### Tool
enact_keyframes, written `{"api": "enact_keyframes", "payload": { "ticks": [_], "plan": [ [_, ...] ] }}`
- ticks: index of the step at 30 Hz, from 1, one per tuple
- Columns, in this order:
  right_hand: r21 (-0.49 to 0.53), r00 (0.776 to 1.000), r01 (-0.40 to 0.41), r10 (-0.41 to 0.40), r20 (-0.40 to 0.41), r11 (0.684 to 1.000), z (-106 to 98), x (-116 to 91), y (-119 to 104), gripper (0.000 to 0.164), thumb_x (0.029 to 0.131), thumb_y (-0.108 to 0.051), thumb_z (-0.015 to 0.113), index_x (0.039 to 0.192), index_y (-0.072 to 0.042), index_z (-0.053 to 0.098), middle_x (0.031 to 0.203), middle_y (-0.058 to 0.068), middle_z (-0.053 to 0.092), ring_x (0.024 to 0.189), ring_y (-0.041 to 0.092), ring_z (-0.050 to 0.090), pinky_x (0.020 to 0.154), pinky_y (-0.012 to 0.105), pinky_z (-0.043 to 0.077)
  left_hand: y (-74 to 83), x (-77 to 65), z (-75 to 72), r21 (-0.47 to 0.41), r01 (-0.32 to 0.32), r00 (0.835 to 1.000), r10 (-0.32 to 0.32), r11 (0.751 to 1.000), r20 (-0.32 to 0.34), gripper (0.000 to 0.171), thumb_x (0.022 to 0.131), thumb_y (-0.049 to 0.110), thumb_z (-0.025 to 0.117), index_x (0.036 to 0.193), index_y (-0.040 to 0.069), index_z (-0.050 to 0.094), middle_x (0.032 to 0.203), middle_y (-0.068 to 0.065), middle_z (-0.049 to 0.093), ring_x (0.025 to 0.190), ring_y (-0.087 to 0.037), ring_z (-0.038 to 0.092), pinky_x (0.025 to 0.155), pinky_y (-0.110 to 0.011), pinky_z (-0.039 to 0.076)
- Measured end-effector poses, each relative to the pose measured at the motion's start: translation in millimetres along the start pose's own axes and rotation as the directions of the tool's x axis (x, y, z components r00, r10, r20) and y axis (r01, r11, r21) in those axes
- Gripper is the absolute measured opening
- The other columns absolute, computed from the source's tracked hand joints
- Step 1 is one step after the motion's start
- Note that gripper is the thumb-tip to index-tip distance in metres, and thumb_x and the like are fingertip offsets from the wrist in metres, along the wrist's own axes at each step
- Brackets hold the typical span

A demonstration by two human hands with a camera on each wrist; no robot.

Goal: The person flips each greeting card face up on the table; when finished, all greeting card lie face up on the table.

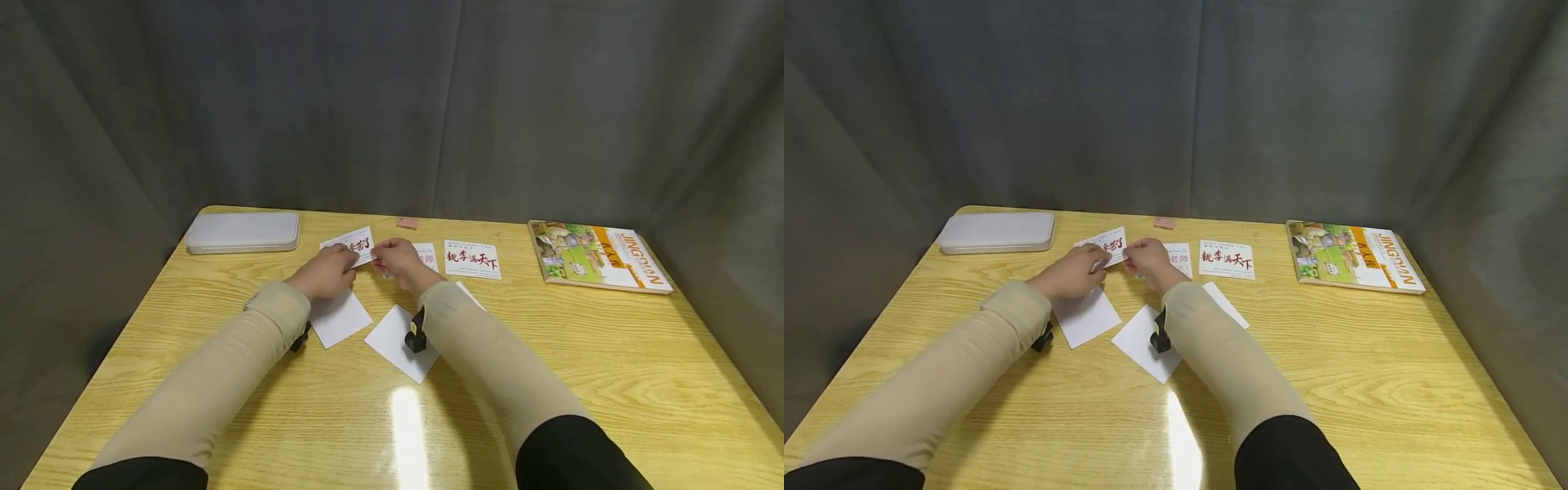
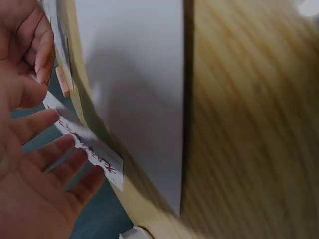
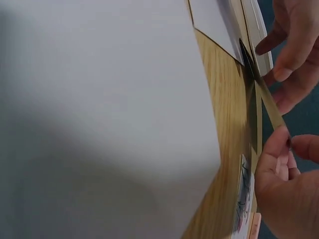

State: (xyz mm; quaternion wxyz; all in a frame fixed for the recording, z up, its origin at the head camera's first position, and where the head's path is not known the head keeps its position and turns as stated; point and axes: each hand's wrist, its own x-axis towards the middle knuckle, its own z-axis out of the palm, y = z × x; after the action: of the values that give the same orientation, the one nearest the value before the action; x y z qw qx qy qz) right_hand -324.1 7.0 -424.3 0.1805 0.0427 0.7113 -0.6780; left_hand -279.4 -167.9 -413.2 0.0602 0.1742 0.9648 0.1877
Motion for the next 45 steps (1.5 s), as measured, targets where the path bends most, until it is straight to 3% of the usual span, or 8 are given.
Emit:
{"api": "enact_keyframes", "payload": {
  "ticks": [5, 11, 18, 23, 27, 31, 36, 45],
  "plan": [
    [-0.054, 0.998, -0.025, 0.028, 0.056, 0.998, 2, 0, 0, 0.033, 0.105, -0.002, 0.054, 0.135, 0.011, 0.057, 0.101, 0.011, 0.061, 0.087, 0.017, 0.061, 0.087, 0.028, 0.055, -4.5, 2.6, 2.6, 0.062, 0.006, 0.999, -0.01, 0.998, 0.053, 0.05, 0.104, 0.015, 0.044, 0.149, -0.007, 0.049, 0.152, -0.028, 0.046, 0.143, -0.042, 0.041, 0.12, -0.049, 0.03],
    [-0.11, 0.991, -0.021, 0.036, 0.131, 0.994, 5, -6, -2, 0.042, 0.105, -0.002, 0.052, 0.145, 0.012, 0.049, 0.125, 0.02, 0.06, 0.091, 0.016, 0.061, 0.101, 0.035, 0.053, -12.8, 7.6, 4.6, 0.118, 0.051, 0.992, -0.064, 0.992, 0.106, 0.05, 0.105, 0.016, 0.042, 0.15, -0.004, 0.05, 0.153, -0.028, 0.044, 0.143, -0.044, 0.039, 0.121, -0.05, 0.029],
    [-0.15, 0.99, 0.008, 0.014, 0.143, 0.989, 3, -12, -3, 0.042, 0.103, -0.001, 0.053, 0.142, 0.013, 0.05, 0.102, 0.011, 0.059, 0.084, 0.014, 0.057, 0.093, 0.031, 0.054, -15.1, 6.2, 3.0, 0.14, 0.054, 0.99, -0.072, 0.989, 0.123, 0.05, 0.106, 0.018, 0.042, 0.15, -0.004, 0.049, 0.154, -0.03, 0.041, 0.143, -0.046, 0.038, 0.12, -0.052, 0.03],
    [-0.182, 0.977, 0.028, 0.012, 0.213, 0.983, -1, -24, 0, 0.039, 0.105, -0.002, 0.052, 0.139, 0.015, 0.051, 0.109, 0.017, 0.063, 0.088, 0.015, 0.059, 0.094, 0.032, 0.054, -16.6, -9.5, 3.4, 0.06, 0.053, 0.998, -0.051, 0.997, -0.033, 0.051, 0.104, 0.017, 0.047, 0.15, -0.005, 0.048, 0.155, -0.03, 0.039, 0.143, -0.046, 0.038, 0.117, -0.057, 0.033],
    [-0.23, 0.962, 0.039, 0.025, 0.27, 0.972, -10, -36, 3, 0.037, 0.105, -0.002, 0.051, 0.139, 0.015, 0.051, 0.127, 0.027, 0.063, 0.1, 0.021, 0.063, 0.098, 0.035, 0.054, -8.7, -31.4, 0.5, -0.02, -0.038, 0.989, 0.035, 0.999, -0.146, 0.051, 0.102, 0.015, 0.051, 0.147, -0.008, 0.048, 0.152, -0.03, 0.041, 0.143, -0.046, 0.038, 0.117, -0.057, 0.032],
    [-0.31, 0.948, 0.064, 0.039, 0.315, 0.949, -20, -47, 3, 0.037, 0.107, -0.004, 0.05, 0.14, 0.013, 0.052, 0.141, 0.026, 0.057, 0.113, 0.027, 0.064, 0.097, 0.034, 0.055, 1.7, -60.2, 3.0, -0.013, -0.128, 0.991, 0.127, 0.992, -0.034, 0.054, 0.103, 0.019, 0.053, 0.149, -0.009, 0.046, 0.153, -0.033, 0.039, 0.143, -0.049, 0.036, 0.119, -0.056, 0.03],
    [-0.376, 0.922, 0.101, 0.055, 0.382, 0.921, -20, -52, 3, 0.041, 0.106, -0.005, 0.054, 0.143, 0.011, 0.052, 0.142, 0.023, 0.058, 0.116, 0.027, 0.064, 0.092, 0.031, 0.055, 4.2, -91.2, 9.4, 0.018, -0.153, 0.981, 0.15, 0.988, 0.123, 0.061, 0.103, 0.027, 0.059, 0.152, -0.007, 0.043, 0.158, -0.036, 0.031, 0.146, -0.052, 0.031, 0.118, -0.06, 0.029],
    [-0.485, 0.93, 0.093, 0.098, 0.354, 0.87, -3, -56, 7, 0.038, 0.101, -0.007, 0.06, 0.137, 0.007, 0.06, 0.091, 0.006, 0.067, 0.082, 0.013, 0.063, 0.081, 0.027, 0.058, 5.3, -102.6, 21.5, 0.074, -0.196, 0.962, 0.177, 0.978, 0.206, 0.062, 0.104, 0.031, 0.06, 0.15, -0.01, 0.046, 0.157, -0.037, 0.032, 0.147, -0.052, 0.029, 0.119, -0.059, 0.028]
  ]
}}
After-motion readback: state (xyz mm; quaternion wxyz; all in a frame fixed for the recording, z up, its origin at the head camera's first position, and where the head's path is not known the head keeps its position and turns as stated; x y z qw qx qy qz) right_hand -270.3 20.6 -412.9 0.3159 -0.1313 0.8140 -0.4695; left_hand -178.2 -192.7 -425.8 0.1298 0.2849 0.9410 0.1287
